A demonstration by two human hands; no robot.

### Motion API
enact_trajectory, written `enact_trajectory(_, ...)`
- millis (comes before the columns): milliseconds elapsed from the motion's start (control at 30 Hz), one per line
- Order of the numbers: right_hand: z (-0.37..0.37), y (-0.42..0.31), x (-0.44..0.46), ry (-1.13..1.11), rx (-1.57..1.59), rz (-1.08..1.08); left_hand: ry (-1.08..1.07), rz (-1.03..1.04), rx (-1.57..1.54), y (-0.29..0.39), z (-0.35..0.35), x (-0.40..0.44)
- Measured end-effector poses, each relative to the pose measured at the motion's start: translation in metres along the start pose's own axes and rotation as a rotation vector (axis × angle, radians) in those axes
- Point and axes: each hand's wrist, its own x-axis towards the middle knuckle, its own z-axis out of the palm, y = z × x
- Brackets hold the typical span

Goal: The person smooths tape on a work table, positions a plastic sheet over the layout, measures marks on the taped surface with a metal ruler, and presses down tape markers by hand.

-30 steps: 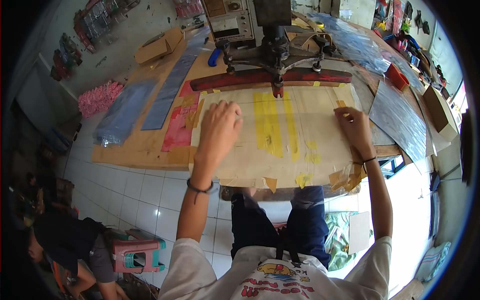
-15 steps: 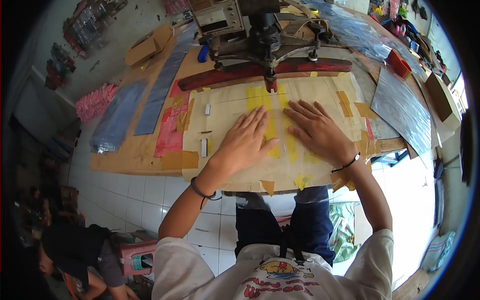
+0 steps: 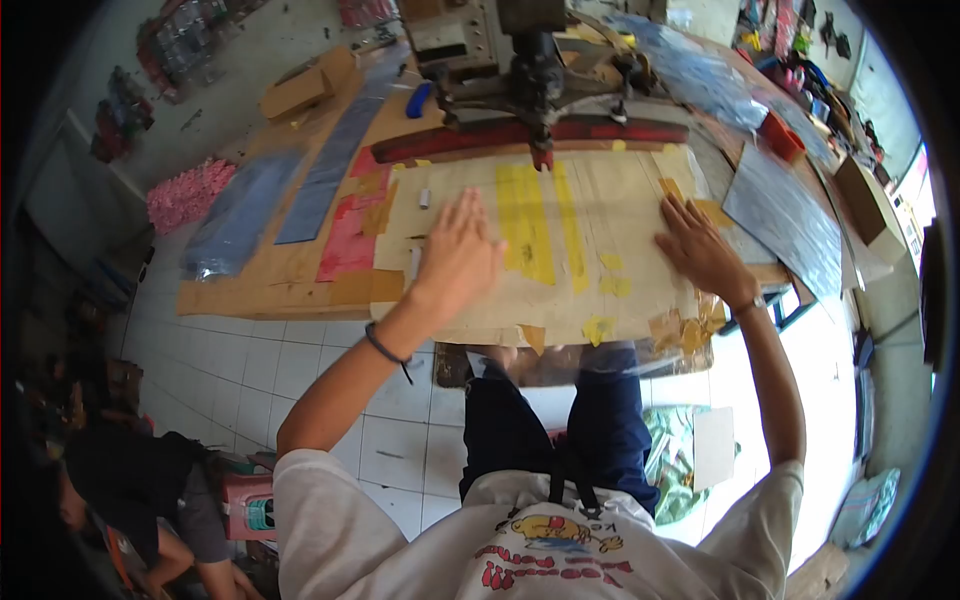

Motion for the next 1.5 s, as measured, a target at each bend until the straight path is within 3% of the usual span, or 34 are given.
enact_trajectory(33, -0.007, -0.007, -0.003, -0.014, -0.003, -0.022, 0.081, 0.034, 0.109, 0.003, -0.005, -0.004)
enact_trajectory(133, -0.015, -0.029, -0.019, -0.122, -0.021, -0.16, -0.112, 0.108, -0.357, 0.02, -0.032, -0.035)
enact_trajectory(467, 0.031, -0.032, 0.068, -0.013, 0.095, -0.108, -0.232, -0.1, -0.311, -0.026, 0.008, 0.035)
enact_trajectory(767, 0.037, -0.03, 0.098, 0.12, 0.211, -0.185, -0.255, -0.172, -0.312, -0.042, 0.018, 0.045)
enact_trajectory(967, 0.028, -0.03, 0.087, 0.171, 0.225, -0.228, -0.181, -0.238, -0.352, -0.04, 0.025, 0.04)
enact_trajectory(1267, 0.031, -0.032, 0.089, 0.204, 0.209, -0.2, -0.233, -0.251, -0.305, -0.039, 0.02, 0.043)
enact_trajectory(1367, 0.029, -0.028, 0.088, 0.195, 0.26, -0.192, -0.188, -0.232, -0.366, -0.042, 0.017, 0.038)
enact_trajectory(1500, 0.019, -0.006, 0.057, 0.169, 0.281, -0.179, -0.027, -0.238, -0.674, -0.06, 0.002, 0.002)
